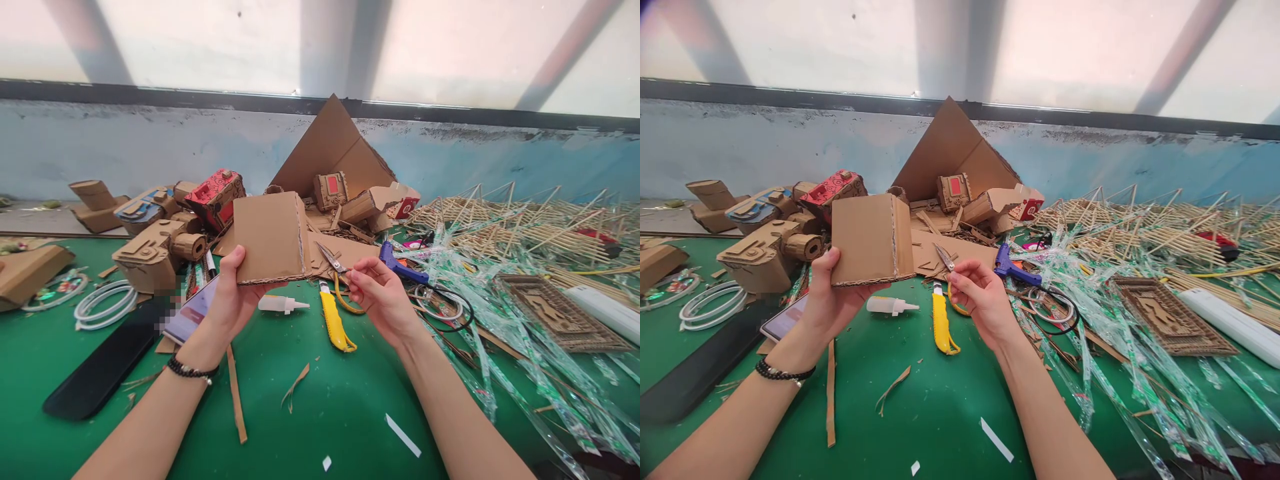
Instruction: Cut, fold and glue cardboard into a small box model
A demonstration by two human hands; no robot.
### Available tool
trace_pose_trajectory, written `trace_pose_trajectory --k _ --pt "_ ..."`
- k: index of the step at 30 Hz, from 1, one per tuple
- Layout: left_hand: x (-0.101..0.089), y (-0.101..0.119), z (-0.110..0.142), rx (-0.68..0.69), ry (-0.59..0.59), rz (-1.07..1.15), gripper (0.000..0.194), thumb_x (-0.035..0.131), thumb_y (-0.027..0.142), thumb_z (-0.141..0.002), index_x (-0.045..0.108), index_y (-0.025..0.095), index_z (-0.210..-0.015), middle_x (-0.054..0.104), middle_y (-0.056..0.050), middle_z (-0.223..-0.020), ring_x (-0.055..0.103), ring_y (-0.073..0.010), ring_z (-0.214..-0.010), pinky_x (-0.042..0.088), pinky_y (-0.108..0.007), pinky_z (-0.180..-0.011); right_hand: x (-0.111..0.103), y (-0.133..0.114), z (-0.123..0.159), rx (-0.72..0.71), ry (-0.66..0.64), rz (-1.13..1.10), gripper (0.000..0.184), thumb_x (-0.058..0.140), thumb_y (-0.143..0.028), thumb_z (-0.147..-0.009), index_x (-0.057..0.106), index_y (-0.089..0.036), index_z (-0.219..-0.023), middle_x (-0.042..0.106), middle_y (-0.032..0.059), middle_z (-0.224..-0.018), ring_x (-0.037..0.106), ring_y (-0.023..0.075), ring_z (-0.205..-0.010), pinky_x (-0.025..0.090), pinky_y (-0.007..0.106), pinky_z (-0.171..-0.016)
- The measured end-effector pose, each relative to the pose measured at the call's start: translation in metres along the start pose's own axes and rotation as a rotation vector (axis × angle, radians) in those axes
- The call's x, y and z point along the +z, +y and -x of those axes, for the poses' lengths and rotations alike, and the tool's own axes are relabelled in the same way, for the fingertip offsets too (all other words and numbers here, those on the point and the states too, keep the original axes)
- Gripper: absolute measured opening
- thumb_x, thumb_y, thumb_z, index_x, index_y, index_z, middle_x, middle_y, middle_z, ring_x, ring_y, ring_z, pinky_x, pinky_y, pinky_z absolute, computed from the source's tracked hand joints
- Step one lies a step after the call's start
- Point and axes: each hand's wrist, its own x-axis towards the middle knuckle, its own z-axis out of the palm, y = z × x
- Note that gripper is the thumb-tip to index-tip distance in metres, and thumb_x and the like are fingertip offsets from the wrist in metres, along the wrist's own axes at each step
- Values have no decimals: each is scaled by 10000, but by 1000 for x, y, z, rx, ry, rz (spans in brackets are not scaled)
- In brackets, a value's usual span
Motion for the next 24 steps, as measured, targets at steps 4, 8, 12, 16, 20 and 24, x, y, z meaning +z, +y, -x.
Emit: trace_pose_trajectory --k 4,8,12,16,20,24 --pt "0 0 0 1 12 10 503 671 511 -938 665 236 -1359 760 -100 -1293 750 -261 -950 678 -363 -707 0 0 1 -15 -16 -16 396 1001 -314 -703 696 -259 -951 733 -25 -843 632 106 -678 528 208 -579" --pt "2 1 1 -5 29 -18 518 635 519 -951 661 241 -1388 755 -111 -1301 755 -293 -976 671 -380 -699 0 -1 2 -13 -53 -40 376 971 -323 -751 709 -291 -1019 717 -37 -851 642 118 -734 526 200 -581" --pt "3 2 1 -8 35 -37 508 600 509 -957 658 255 -1393 750 -106 -1318 754 -299 -995 672 -384 -696 1 -3 2 -16 -72 -61 310 948 -377 -780 739 -288 -992 727 -14 -978 678 137 -850 550 200 -599" --pt "3 2 1 -20 36 -25 504 614 503 -943 669 248 -1374 749 -109 -1317 744 -292 -972 674 -381 -682 1 -2 0 -22 -38 -39 289 971 -377 -752 763 -257 -912 739 6 -976 690 137 -854 581 206 -635" --pt "3 1 1 -14 41 -15 498 641 509 -933 683 247 -1355 737 -116 -1331 734 -300 -988 680 -394 -707 0 0 -1 -14 -41 -51 288 996 -347 -726 783 -243 -890 748 2 -881 687 119 -798 573 184 -618" --pt "3 1 2 -10 42 -8 517 685 520 -905 692 246 -1344 729 -121 -1352 727 -319 -1006 679 -400 -711 0 2 -2 4 -44 -33 282 1004 -344 -719 820 -231 -900 791 21 -882 717 121 -777 613 209 -678"
